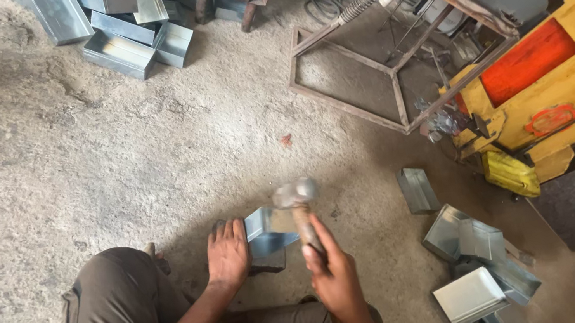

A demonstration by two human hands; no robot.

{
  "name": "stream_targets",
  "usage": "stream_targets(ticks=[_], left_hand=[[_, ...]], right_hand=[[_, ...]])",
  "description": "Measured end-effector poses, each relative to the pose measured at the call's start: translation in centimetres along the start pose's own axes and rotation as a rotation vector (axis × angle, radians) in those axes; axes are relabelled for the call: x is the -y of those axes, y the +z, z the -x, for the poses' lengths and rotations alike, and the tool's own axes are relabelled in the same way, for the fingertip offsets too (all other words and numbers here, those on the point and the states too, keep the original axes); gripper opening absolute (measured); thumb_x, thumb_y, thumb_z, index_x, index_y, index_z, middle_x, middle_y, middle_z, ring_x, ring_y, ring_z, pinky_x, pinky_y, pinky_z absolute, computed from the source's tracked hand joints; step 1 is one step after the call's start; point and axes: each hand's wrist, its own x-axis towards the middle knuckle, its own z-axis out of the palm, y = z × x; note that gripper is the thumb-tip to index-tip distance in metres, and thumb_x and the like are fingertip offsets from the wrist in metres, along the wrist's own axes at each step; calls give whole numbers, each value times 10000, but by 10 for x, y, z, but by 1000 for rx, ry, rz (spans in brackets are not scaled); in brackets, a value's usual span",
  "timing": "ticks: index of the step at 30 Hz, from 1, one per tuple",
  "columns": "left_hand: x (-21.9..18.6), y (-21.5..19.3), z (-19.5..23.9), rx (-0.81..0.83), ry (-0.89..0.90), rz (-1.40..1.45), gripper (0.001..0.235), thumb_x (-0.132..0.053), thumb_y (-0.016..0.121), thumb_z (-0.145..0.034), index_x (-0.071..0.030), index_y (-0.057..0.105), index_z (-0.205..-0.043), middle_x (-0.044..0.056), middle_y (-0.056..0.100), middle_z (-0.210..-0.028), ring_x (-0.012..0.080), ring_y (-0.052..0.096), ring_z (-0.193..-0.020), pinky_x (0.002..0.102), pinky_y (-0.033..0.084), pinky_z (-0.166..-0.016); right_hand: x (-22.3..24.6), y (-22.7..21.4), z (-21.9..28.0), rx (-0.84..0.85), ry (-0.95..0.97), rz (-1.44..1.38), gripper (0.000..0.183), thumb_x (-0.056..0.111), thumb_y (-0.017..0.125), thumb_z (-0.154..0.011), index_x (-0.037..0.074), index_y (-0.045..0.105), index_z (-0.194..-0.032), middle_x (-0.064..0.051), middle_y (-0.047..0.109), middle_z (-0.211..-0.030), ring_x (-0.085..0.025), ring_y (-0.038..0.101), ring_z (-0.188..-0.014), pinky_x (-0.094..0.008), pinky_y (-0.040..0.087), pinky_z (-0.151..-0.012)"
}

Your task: The person uses a hammer to bend and shape rectangular metal boxes while sitting on the floor, handling the pieces one at a time.

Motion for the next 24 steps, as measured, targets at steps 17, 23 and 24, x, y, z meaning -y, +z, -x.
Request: stream_targets(ticks=[17, 23, 24], left_hand=[[-22, -21, -33, 359, 224, -287, 256, -218, 549, -879, -112, 630, -1098, 95, 634, -1056, 263, 582, -1063, 444, 389, -939], [-25, -28, -34, 414, 244, -352, 251, -217, 523, -898, -106, 628, -1097, 95, 639, -1050, 265, 585, -1043, 441, 398, -937], [-25, -29, -35, 423, 248, -359, 245, -208, 519, -903, -105, 628, -1098, 96, 639, -1052, 265, 585, -1040, 437, 401, -931]], right_hand=[[-29, -2, -4, -541, -510, 296, 668, 264, 482, -1128, 93, 231, -1723, -277, 594, -1173, -248, 638, -879, -366, 536, -736], [-35, -15, 10, 81, 406, -1, 648, 338, 544, -1005, 173, 349, -1601, -72, 603, -631, -165, 555, -476, -315, 459, -455], [-30, -22, 12, 0, 350, -69, 662, 331, 543, -1004, 164, 334, -1609, -63, 603, -643, -151, 558, -488, -308, 463, -447]])
